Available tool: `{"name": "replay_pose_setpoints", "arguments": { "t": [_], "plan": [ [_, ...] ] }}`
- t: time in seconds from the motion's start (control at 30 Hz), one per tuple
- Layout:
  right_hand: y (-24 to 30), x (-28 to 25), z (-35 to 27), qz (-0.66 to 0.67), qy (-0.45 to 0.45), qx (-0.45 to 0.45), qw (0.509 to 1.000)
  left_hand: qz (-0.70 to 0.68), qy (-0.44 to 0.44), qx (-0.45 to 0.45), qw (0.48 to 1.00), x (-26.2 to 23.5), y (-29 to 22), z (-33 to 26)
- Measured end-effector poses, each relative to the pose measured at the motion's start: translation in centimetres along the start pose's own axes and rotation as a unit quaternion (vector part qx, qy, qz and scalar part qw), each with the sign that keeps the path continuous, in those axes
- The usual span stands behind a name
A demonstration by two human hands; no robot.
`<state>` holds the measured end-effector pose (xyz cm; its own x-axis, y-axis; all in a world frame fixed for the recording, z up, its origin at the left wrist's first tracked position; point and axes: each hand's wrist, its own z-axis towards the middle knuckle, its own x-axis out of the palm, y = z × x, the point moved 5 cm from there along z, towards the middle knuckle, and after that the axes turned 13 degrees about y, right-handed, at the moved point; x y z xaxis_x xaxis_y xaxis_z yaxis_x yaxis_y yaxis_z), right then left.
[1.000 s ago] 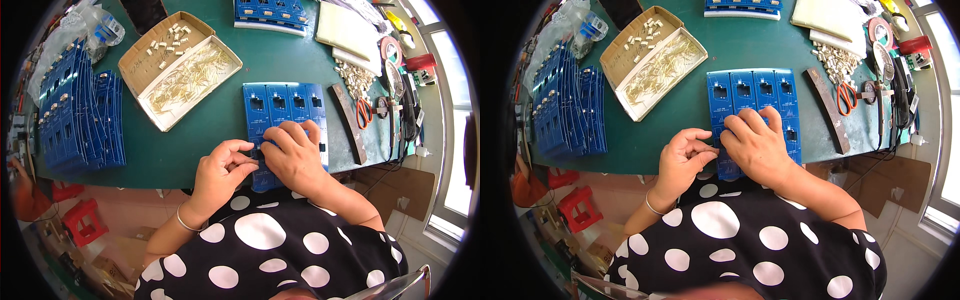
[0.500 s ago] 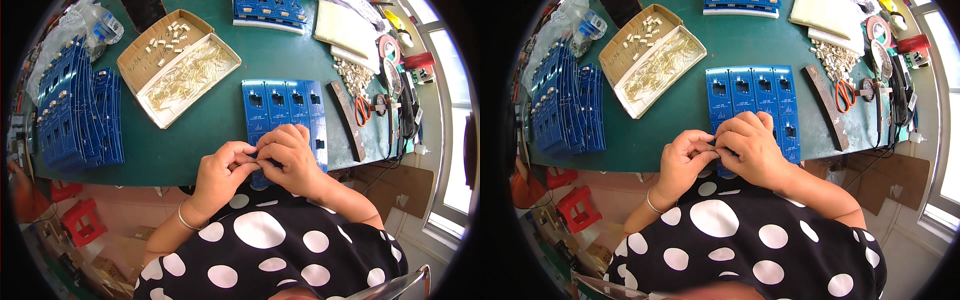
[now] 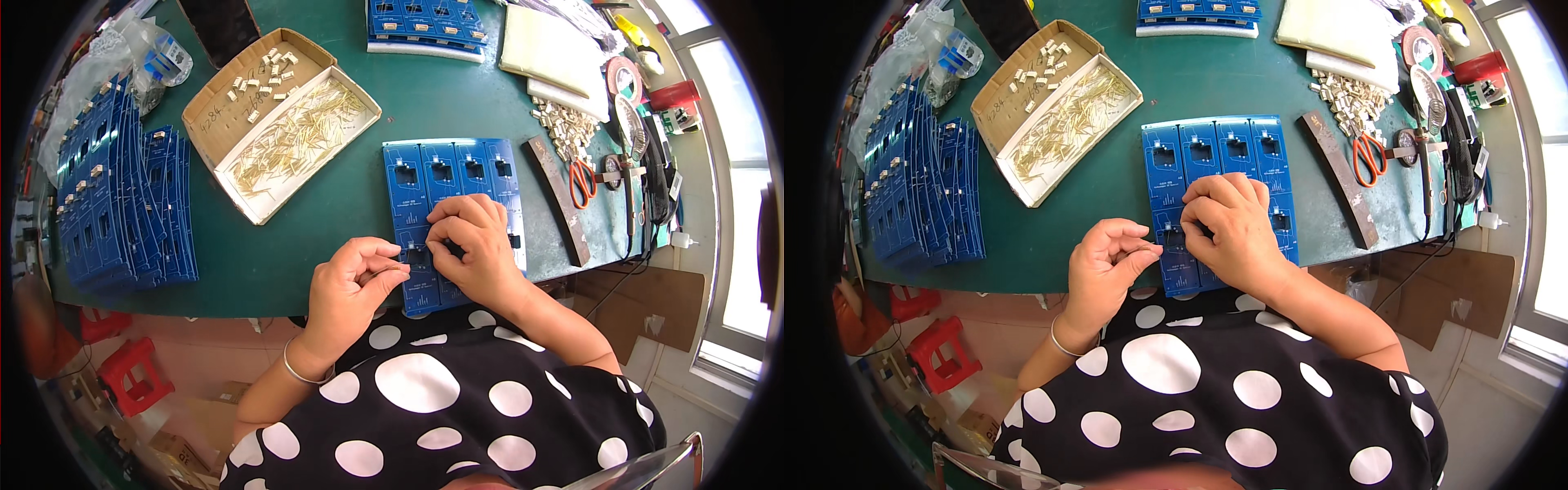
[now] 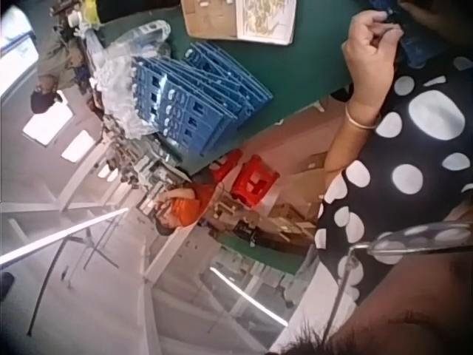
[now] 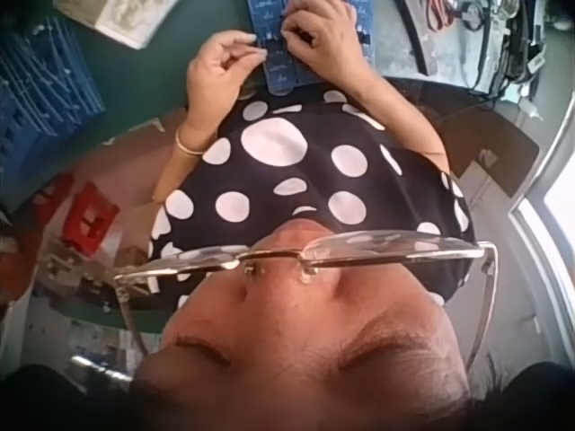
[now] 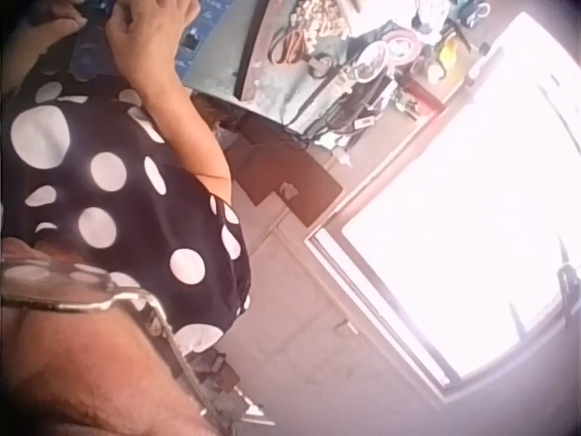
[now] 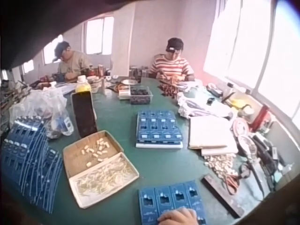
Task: The person assembles electronic components onto blue circuit boards by hand, then solders them in place with a soldering iron and solder wire.
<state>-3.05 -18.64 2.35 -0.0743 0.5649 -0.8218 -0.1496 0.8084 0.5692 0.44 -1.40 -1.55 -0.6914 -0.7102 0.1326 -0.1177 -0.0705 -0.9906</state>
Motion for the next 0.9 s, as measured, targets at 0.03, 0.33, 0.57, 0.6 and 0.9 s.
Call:
{"name": "replay_pose_setpoints", "arguments": {
  "t": [0.03, 0.33, 0.57, 0.6, 0.9],
  "plan": [
    [0.0, 0.0, 0.0, 0.0, 0.0, 0.0, 1.0, -0.001, 0.0, -0.002, 1.0, 0.0, 0.0, 0.0],
    [0.4, 0.3, 0.0, -0.027, -0.012, -0.017, 0.999, 0.004, 0.003, -0.005, 1.0, 0.0, 0.1, -0.1],
    [1.9, 0.4, -0.8, -0.257, -0.036, -0.109, 0.96, 0.008, 0.002, -0.004, 1.0, -0.1, 0.2, -0.2],
    [1.4, 0.1, -1.0, -0.233, -0.031, -0.102, 0.967, 0.007, 0.002, -0.004, 1.0, -0.2, 0.2, -0.2],
    [1.7, -0.8, -0.8, -0.153, 0.024, -0.098, 0.983, 0.018, 0.003, 0.0, 1.0, -0.2, 0.1, -0.1]
  ]
}}
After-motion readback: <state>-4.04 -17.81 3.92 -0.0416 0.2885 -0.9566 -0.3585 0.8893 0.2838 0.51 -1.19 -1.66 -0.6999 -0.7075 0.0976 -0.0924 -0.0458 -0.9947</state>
